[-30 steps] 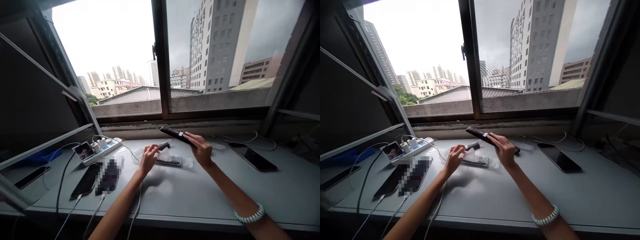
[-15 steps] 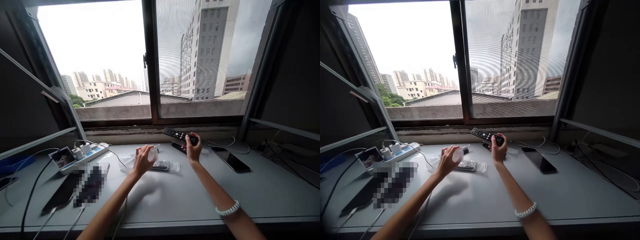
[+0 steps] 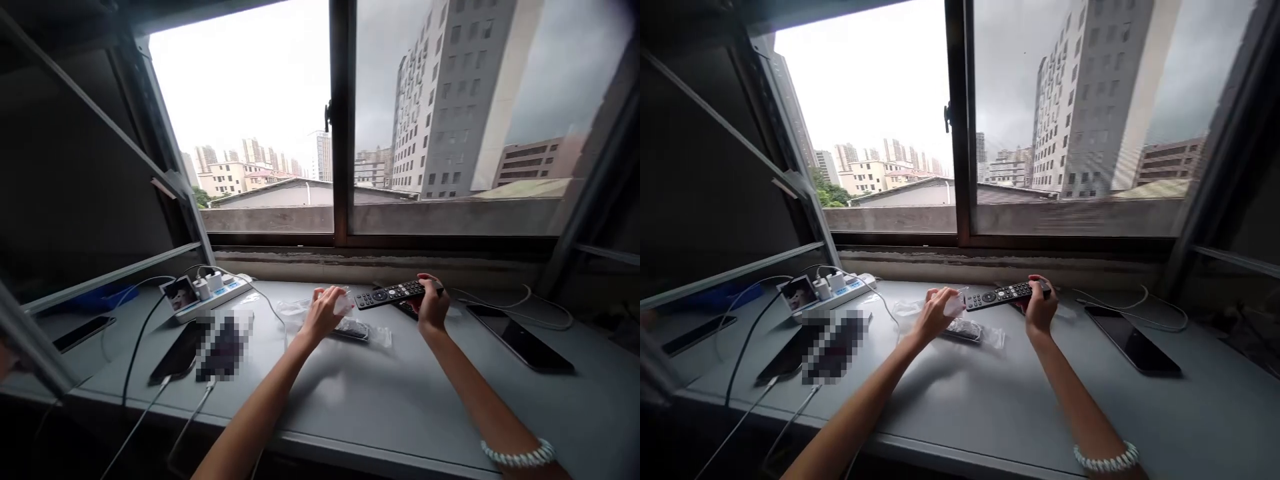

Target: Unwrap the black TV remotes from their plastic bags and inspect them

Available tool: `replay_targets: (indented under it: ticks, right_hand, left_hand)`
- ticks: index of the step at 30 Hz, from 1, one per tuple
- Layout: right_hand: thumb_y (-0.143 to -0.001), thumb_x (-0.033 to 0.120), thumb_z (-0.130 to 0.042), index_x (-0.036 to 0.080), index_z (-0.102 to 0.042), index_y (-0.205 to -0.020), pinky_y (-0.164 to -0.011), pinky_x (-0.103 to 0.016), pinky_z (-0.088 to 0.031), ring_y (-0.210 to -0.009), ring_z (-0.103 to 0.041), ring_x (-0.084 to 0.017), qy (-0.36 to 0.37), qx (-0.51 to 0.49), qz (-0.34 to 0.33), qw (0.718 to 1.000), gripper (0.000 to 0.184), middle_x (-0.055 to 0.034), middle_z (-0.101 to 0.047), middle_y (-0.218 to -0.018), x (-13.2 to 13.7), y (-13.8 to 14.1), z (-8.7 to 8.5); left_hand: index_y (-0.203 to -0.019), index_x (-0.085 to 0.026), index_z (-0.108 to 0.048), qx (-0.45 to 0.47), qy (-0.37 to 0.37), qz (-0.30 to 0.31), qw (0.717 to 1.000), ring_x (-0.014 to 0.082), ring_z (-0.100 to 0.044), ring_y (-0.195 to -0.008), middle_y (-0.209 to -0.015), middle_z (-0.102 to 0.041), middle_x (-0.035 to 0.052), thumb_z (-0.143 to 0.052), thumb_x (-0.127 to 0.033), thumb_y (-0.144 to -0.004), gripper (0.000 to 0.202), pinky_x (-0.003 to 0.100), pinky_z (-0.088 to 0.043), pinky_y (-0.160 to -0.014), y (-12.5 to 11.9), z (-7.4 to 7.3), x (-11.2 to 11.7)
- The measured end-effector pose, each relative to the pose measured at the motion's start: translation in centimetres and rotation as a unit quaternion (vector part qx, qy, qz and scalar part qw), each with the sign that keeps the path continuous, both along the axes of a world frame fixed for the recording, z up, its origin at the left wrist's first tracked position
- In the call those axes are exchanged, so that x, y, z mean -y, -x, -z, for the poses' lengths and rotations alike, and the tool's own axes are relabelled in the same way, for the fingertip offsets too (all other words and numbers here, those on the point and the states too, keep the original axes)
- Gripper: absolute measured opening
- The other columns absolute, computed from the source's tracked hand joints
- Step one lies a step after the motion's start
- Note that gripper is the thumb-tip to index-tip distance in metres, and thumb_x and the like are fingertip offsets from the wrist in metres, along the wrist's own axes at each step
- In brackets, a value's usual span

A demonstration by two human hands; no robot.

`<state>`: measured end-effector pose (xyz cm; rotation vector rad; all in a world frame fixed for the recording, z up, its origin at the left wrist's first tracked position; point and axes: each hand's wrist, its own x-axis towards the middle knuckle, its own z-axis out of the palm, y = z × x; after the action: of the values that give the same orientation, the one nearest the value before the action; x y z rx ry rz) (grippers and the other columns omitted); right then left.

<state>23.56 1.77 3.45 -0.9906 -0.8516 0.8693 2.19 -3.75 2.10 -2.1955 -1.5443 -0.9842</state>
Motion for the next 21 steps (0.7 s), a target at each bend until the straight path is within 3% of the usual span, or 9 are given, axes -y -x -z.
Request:
replay_targets:
  ticks: [8,15,21]
  right_hand:
    - [-0.067,0.037,-0.048,0.016,-0.055,-0.089,-0.033,-0.020,-0.033,-0.045,-0.042,-0.011,-0.016,0.076,0.009,0.997,0.032,-0.0003,-0.044,-0.066,0.6,0.6,0.6]
    - [-0.066,0.035,-0.051,0.015,-0.059,-0.083,-0.032,-0.020,-0.033,-0.043,-0.043,-0.011,-0.048,0.058,0.028,0.997,0.027,-0.0003,-0.047,-0.064,0.6,0.8,1.3]
    - [-0.068,0.033,-0.050,0.015,-0.059,-0.084,-0.034,-0.020,-0.033,-0.043,-0.043,-0.011,-0.084,0.089,0.067,0.990,0.026,-0.0004,-0.049,-0.065,0.1,0.4,1.6]
  left_hand:
    - [-0.106,-0.021,-0.051,-0.031,0.068,0.035,0.997,0.0188,-0.058,-0.099,-0.106,-0.064,0.0029,-0.061,-0.023,-0.075,0.033,0.035,-0.031,-0.093,-0.7,0.9,0.6]
    - [-0.093,-0.022,-0.057,-0.046,0.048,0.024,0.998,0.0192,-0.060,-0.089,-0.093,-0.067,0.0015,-0.063,-0.036,-0.074,0.024,0.034,-0.032,-0.090,-0.7,0.9,0.5]
    - [-0.086,-0.022,-0.062,-0.027,0.033,0.013,0.999,0.0194,-0.061,-0.083,-0.087,-0.069,0.0015,-0.063,-0.048,-0.072,0.029,0.035,-0.032,-0.089,-1.0,0.7,0.7]
